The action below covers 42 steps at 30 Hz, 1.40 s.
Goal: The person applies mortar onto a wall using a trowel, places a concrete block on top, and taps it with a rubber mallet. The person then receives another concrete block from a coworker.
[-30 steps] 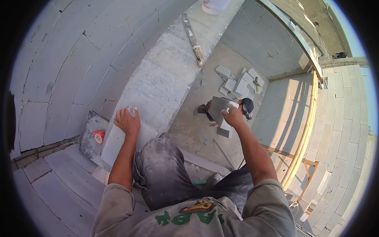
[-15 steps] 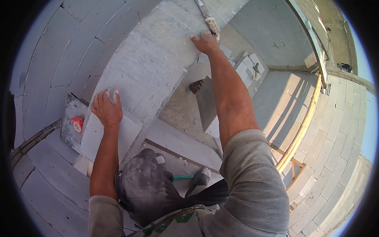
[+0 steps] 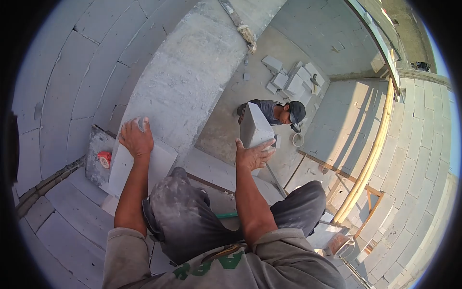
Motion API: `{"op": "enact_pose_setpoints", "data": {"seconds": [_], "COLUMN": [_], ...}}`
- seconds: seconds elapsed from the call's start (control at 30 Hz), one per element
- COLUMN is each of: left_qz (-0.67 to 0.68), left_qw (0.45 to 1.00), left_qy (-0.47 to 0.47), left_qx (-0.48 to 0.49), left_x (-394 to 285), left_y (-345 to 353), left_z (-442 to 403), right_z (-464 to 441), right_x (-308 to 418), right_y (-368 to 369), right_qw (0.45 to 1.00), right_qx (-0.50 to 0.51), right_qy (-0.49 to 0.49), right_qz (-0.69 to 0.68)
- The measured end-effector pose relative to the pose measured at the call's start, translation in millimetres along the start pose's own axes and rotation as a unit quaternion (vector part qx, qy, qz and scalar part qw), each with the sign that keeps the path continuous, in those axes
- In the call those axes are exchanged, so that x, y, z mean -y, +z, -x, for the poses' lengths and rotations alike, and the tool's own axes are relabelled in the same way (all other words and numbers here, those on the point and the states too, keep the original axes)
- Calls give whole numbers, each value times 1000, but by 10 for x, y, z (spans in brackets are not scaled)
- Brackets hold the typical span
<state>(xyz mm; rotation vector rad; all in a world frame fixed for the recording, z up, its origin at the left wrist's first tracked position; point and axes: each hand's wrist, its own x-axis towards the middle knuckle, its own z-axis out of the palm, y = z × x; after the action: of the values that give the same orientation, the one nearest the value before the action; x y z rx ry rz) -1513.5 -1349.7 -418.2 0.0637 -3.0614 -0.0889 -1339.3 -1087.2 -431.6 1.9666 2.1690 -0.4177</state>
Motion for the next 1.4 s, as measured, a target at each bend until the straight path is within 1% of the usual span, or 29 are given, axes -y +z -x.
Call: {"op": "enact_pose_setpoints", "data": {"seconds": [0.03, 0.07, 0.13, 0.17, 0.3, 0.33, 0.4, 0.43, 0.47, 0.5, 0.57, 0.63, 0.67, 0.7, 0.73, 0.77, 0.8, 0.87, 0.9, 0.93, 1.0, 1.03, 1.1, 1.13, 1.17, 1.2, 1.27, 1.33, 1.4], "left_qz": [6, 10, 13, 17, 55, 68, 89, 99, 100, 102, 115, 123, 114, 101, 95, 99, 99, 125, 187, 246, 382, 396, 409, 393, 389, 437, 569, 560, 543], "left_qw": [1000, 1000, 1000, 1000, 998, 998, 996, 995, 994, 994, 993, 992, 993, 993, 993, 986, 970, 970, 958, 941, 890, 875, 843, 838, 823, 761, 645, 645, 647], "left_qy": [-1, -2, -9, -4, -7, -17, -19, -30, -24, -14, -12, -2, 4, 12, 25, -34, -95, 26, 29, 32, -93, -131, -186, -221, -234, -250, -265, -270, -276], "left_qx": [5, 17, -1, 8, 8, -6, 25, 15, 25, 38, 32, 19, 38, 61, 64, 134, 199, 205, 214, 228, 232, 244, 294, 308, 341, 409, 436, 444, 458], "left_x": [-7, 15, 21, 17, 55, 64, 78, 91, 108, 105, 111, 144, 164, 136, 60, -25, -108, -451, -712, -968, -1381, -1559, -1716, -1726, -1692, -1632, -1664, -1791, -1827], "left_y": [-6, -13, -45, -70, -59, -76, -117, -140, -164, -188, -186, -221, -224, -247, -295, -354, -426, -761, -1026, -1221, -1150, -1012, -771, -534, -448, 275, 21, 189, 255], "left_z": [-12, 12, 32, 33, 25, 30, 28, -11, -5, 37, 86, 6, 19, 59, 35, -64, -177, -327, -356, -281, -81, 117, 787, 1135, 1485, 1808, 2104, 2041, 1978], "right_z": [-32, -75, -262, -338, -462, -515, -580, -542, -504, -468, -353, -180, 15, 241, 309, 471, 449, 571, 708, 769, 1018, 1008, 972, 989, 1020, 1050, 1041, 968, 859], "right_x": [38, -5, -227, -285, -303, -382, -456, -459, -490, -481, -437, -379, -321, -236, -265, -221, -294, -350, -353, -411, -469, -553, -781, -850, -912, -989, -1176, -1350, -1546], "right_y": [58, 85, 41, -18, -535, -595, -770, -914, -1065, -1287, -1839, -2411, -2730, -3079, -3323, -3624, -3838, -4302, -4505, -4650, -4952, -5060, -5218, -5277, -5316, -5318, -5292, -5274, -5212], "right_qw": [998, 999, 986, 984, 998, 996, 993, 991, 990, 989, 979, 967, 957, 953, 939, 944, 929, 917, 918, 913, 919, 916, 898, 896, 897, 900, 893, 886, 896], "right_qx": [-48, -43, -133, -137, -26, -39, -64, -66, -66, -73, -39, -65, -84, -76, -99, -76, -80, -62, -40, -51, -51, -56, -107, -108, -125, -138, -146, -158, -141], "right_qy": [16, 4, -101, -111, -62, -74, -102, -116, -122, -125, -197, -246, -277, -292, -330, -322, -358, -385, -378, -378, -359, -360, -388, -389, -372, -353, -359, -363, -314], "right_qz": [24, 21, 0, -1, 6, 7, 5, 4, 7, 8, 12, 29, 29, 15, 7, -13, -37, -82, -114, -144, -157, -167, -177, -184, -203, -216, -228, -239, -279]}}
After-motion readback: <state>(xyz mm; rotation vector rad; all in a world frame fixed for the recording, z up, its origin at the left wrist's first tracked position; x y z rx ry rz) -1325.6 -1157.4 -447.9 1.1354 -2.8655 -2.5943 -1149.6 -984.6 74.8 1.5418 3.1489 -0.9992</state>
